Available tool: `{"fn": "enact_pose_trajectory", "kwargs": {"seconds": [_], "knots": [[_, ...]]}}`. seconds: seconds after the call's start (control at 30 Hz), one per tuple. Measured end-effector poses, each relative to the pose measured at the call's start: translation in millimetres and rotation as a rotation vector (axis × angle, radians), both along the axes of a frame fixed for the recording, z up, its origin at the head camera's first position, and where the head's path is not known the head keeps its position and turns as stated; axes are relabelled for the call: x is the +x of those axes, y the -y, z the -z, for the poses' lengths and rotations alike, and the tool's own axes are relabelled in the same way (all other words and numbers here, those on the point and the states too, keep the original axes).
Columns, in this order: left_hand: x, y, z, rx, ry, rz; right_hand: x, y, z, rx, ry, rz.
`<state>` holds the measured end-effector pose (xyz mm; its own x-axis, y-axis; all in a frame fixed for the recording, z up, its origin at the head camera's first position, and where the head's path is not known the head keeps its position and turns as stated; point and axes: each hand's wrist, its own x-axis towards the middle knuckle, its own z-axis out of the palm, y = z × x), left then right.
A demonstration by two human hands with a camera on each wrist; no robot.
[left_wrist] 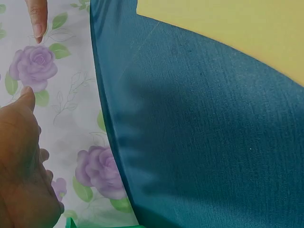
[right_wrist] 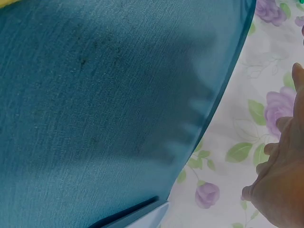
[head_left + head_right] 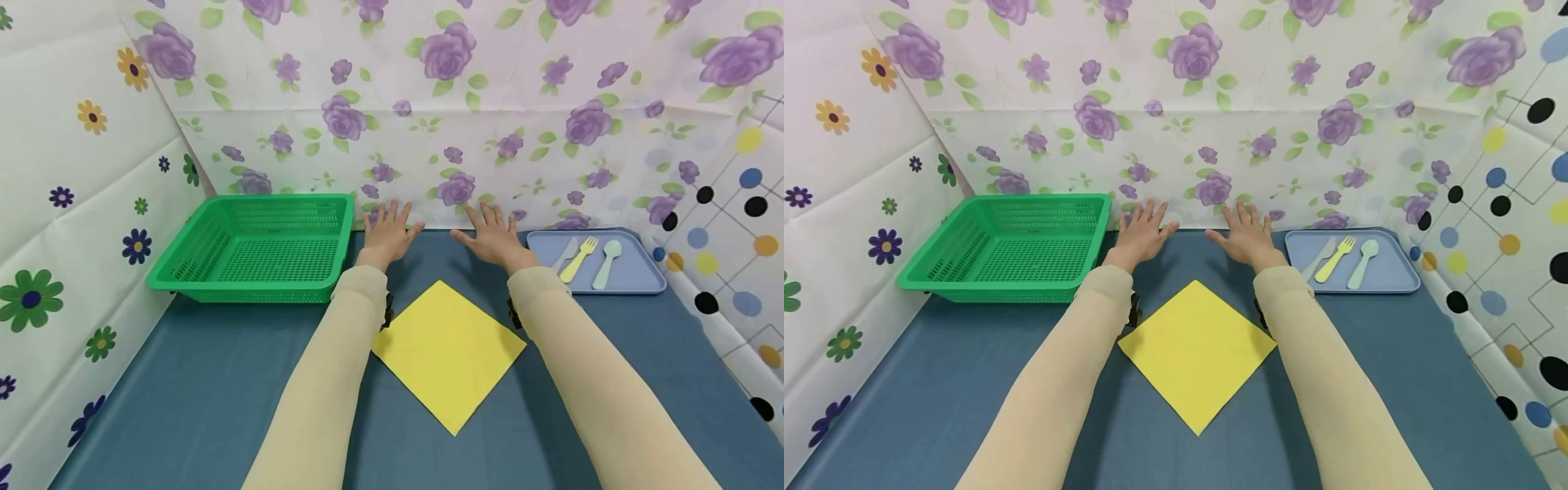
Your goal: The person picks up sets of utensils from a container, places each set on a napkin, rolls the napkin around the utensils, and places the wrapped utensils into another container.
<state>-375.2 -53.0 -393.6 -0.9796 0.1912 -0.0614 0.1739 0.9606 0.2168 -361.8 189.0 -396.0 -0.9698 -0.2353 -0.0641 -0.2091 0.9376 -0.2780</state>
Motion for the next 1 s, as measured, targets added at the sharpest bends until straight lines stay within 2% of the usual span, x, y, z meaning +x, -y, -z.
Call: {"fn": "enact_pose_trajectory", "kwargs": {"seconds": [0.27,0.47,0.7,1.0], "knots": [[-3.6,0,-2.9,0.012,-0.004,0.009,-0.1,-1,-3.2,-0.011,0.001,-0.001],[-6.4,-1,-3.2,0.011,-0.002,0.029,-2.8,-9,1.1,-0.039,-0.013,-0.017],[10.4,-1,-12.3,-0.015,-0.052,0.052,-3.3,-18,4.7,-0.047,-0.016,-0.025],[8.4,0,-9.0,-0.006,-0.026,0.078,1.4,-24,0.0,-0.091,0.01,-0.054]]}}
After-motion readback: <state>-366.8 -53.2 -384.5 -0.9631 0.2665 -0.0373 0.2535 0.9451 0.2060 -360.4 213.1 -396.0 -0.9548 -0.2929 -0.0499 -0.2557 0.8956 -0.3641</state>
